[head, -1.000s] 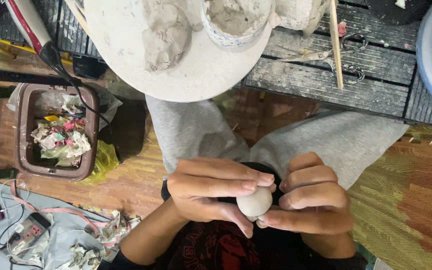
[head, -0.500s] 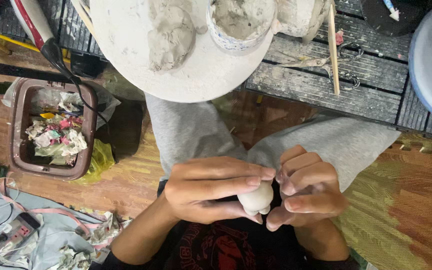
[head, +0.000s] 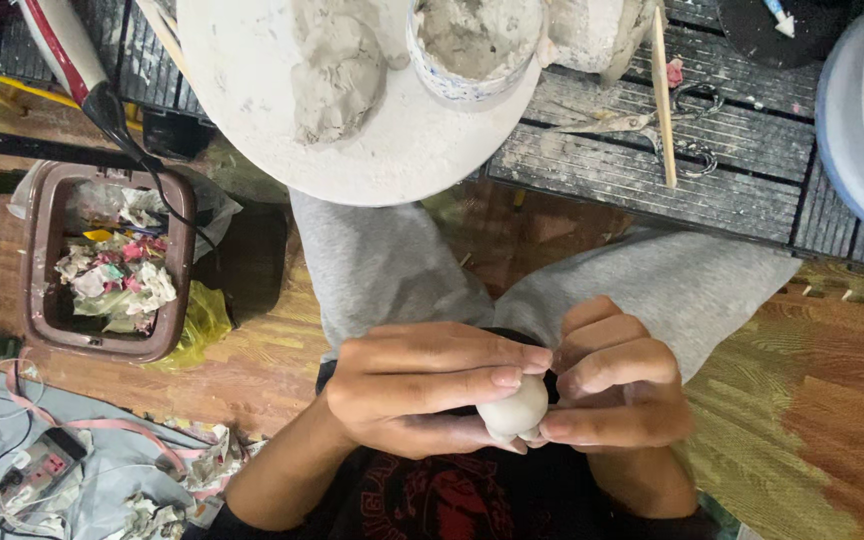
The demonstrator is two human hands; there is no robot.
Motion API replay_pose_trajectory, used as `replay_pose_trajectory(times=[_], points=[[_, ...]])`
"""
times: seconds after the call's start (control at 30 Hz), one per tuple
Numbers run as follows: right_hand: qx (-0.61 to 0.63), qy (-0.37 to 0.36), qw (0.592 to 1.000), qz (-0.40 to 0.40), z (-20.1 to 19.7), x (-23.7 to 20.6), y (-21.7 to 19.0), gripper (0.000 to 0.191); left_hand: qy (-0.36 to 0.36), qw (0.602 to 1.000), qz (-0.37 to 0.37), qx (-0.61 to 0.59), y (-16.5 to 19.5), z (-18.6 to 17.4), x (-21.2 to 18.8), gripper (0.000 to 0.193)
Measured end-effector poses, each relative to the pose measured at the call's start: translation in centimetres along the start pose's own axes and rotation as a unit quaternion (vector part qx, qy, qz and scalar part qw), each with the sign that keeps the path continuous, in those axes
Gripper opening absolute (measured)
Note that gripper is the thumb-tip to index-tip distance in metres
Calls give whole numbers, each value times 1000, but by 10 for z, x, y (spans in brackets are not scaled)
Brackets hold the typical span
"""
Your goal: The person shapes a small clay object using a wooden modeling tool and their fingers. They repeatedly smooth and refine the surface, add small clay pieces, and roll additional clay between their palms to attach to the main form.
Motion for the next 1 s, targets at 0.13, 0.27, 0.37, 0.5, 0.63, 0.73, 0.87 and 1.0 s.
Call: replay_pose_trajectory(times=[0.13, 0.27, 0.37, 0.5, 0.63, 0.73, 0.87, 1.0], points=[[8, -6, 1000, -2, 2, -2, 0, 22, 1, 1000, 16, 1, 2, 1, 1, 45], [1, 6, 1000, 11, 3, -4, -2, 21, 6, 1000, 24, -2, 3, -1, 0, 43], [-2, 1, 1000, 16, 6, -3, -6, 22, -4, 1000, 19, -5, 2, -1, 0, 43], [-41, 14, 998, 55, 6, -6, -6, 21, -8, 1000, 7, 3, -2, 0, 1, 44], [-33, 64, 989, 125, 3, -21, 2, 21, 5, 1000, 14, 8, -2, -2, -2, 49], [-5, 127, 978, 168, 1, -35, 9, 21, 15, 999, -9, 35, -7, -2, -6, 52], [21, 190, 965, 178, 0, -47, 9, 22, 64, 996, -35, 51, -16, -3, -12, 48], [62, 177, 966, 178, 4, -43, 7, 29, 91, 996, -22, -12, -19, 0, -18, 42]])
Point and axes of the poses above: each hand's wrist, its own x-axis towards the middle knuckle, its own z-axis out of the palm, y = z × x, the point moved 10 cm from there along x, towards the middle knuckle, and after that the axes turned 14 degrees about -z, right-handed, at the moved point
